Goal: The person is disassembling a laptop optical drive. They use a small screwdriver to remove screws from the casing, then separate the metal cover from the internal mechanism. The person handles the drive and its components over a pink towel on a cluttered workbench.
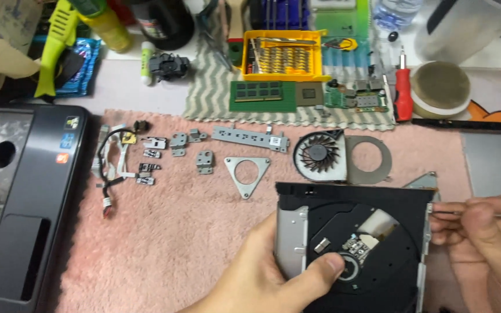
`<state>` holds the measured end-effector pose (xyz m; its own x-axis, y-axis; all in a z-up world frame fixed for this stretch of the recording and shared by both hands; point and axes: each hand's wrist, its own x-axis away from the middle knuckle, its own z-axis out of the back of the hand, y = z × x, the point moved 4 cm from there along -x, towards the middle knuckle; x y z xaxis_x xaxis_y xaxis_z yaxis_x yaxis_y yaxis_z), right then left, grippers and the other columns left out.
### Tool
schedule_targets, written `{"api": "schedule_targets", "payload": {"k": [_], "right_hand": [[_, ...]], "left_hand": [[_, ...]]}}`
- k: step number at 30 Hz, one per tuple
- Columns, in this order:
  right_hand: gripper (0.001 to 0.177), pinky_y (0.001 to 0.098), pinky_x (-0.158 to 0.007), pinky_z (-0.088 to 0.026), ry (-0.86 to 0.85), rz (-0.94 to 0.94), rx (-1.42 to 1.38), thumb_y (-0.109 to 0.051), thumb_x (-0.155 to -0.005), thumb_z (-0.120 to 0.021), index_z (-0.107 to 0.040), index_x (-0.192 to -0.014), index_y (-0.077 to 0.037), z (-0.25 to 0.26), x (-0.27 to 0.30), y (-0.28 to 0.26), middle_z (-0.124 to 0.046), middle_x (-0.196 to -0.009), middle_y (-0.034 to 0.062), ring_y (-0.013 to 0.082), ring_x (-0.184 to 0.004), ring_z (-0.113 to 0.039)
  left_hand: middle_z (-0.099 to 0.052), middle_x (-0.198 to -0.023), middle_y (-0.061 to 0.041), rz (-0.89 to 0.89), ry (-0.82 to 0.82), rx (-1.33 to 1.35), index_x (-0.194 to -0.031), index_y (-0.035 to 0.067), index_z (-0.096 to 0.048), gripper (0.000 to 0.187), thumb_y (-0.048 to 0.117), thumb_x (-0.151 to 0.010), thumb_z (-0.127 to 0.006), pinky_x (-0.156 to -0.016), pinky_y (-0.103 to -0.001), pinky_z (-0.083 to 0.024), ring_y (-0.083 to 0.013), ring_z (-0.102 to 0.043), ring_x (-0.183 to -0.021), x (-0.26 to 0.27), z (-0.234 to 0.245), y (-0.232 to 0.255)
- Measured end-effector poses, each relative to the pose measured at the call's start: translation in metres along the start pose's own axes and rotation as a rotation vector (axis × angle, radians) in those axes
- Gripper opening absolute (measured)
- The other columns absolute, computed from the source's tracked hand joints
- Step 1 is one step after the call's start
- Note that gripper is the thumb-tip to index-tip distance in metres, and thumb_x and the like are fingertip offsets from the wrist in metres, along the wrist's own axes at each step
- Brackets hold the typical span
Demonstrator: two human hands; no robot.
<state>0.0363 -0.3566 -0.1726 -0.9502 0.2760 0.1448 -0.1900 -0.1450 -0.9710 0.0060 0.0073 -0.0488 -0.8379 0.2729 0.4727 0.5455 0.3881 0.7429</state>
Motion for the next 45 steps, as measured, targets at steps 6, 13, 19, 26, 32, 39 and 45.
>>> {"api": "schedule_targets", "payload": {"k": [6,13,19,26,32,39,45], "right_hand": [[0.047,0.0533,-0.082,-0.06,-0.053,0.041,0.038,-0.023,-0.142,-0.041,-0.054,-0.15,0.022,0.011,-0.017,0.018,-0.067,-0.146,0.0423,0.0477,-0.113,-0.069],[0.067,0.0501,-0.085,-0.058,-0.06,-0.004,0.078,-0.037,-0.142,-0.044,-0.059,-0.149,0.029,0.011,-0.026,0.014,-0.068,-0.124,0.0425,0.0454,-0.105,-0.068],[0.062,0.0353,-0.098,-0.063,-0.075,0.12,0.029,-0.047,-0.141,-0.05,-0.064,-0.145,0.013,-0.008,-0.001,-0.019,-0.073,-0.129,0.0256,0.0294,-0.111,-0.075],[0.018,0.0402,-0.126,-0.071,-0.247,0.563,0.314,-0.021,-0.131,-0.041,-0.053,-0.136,-0.009,-0.057,0.069,-0.153,-0.079,-0.125,0.0122,0.0279,-0.129,-0.086],[0.014,0.0526,-0.118,-0.085,-0.447,0.545,0.355,0.001,-0.102,-0.066,-0.062,-0.114,-0.003,-0.105,0.083,-0.194,-0.087,-0.105,0.0191,0.0352,-0.111,-0.098],[0.014,0.0351,-0.105,-0.076,-0.546,0.495,0.661,-0.013,-0.096,-0.077,-0.09,-0.092,-0.015,-0.115,0.075,-0.2,-0.096,-0.1,-0.0003,0.0187,-0.113,-0.094],[0.01,0.036,-0.104,-0.071,-0.619,0.666,0.695,-0.017,-0.096,-0.08,-0.089,-0.096,-0.015,-0.124,0.075,-0.215,-0.092,-0.1,-0.0007,0.0206,-0.108,-0.091]], "left_hand": [[-0.084,-0.125,-0.003,0.006,-0.039,-0.007,-0.151,0.008,-0.071,0.058,0.025,-0.097,-0.082,-0.096,-0.028,-0.064,-0.0092,-0.075,-0.108,0.0,-0.003,0.004],[-0.082,-0.132,-0.002,0.051,-0.145,0.128,-0.164,0.008,-0.064,0.071,0.02,-0.095,-0.081,-0.105,-0.025,-0.062,-0.0066,-0.074,-0.115,0.009,-0.01,0.009],[-0.081,-0.106,-0.002,0.164,-0.078,0.085,-0.148,0.007,-0.072,0.057,0.006,-0.092,-0.083,-0.08,-0.023,-0.06,-0.0069,-0.073,-0.09,0.009,-0.012,0.015],[-0.08,-0.129,0.003,0.102,-0.362,-0.179,-0.155,0.011,-0.067,0.071,0.028,-0.087,-0.08,-0.105,-0.026,-0.061,-0.0051,-0.07,-0.117,0.01,-0.014,0.01],[-0.074,-0.153,-0.003,-0.113,-0.49,-0.323,-0.16,0.01,-0.06,0.074,0.03,-0.091,-0.076,-0.116,-0.028,-0.053,-0.0066,-0.062,-0.134,0.005,-0.013,-0.001],[-0.076,-0.123,0.003,0.099,-0.439,-0.288,-0.152,0.013,-0.067,0.069,0.025,-0.086,-0.084,-0.097,-0.025,-0.057,-0.0048,-0.065,-0.11,0.004,-0.009,-0.011],[-0.077,-0.123,0.002,0.109,-0.442,-0.327,-0.147,0.009,-0.069,0.072,0.033,-0.082,-0.085,-0.103,-0.025,-0.058,-0.0069,-0.068,-0.114,0.006,-0.012,-0.009]]}}
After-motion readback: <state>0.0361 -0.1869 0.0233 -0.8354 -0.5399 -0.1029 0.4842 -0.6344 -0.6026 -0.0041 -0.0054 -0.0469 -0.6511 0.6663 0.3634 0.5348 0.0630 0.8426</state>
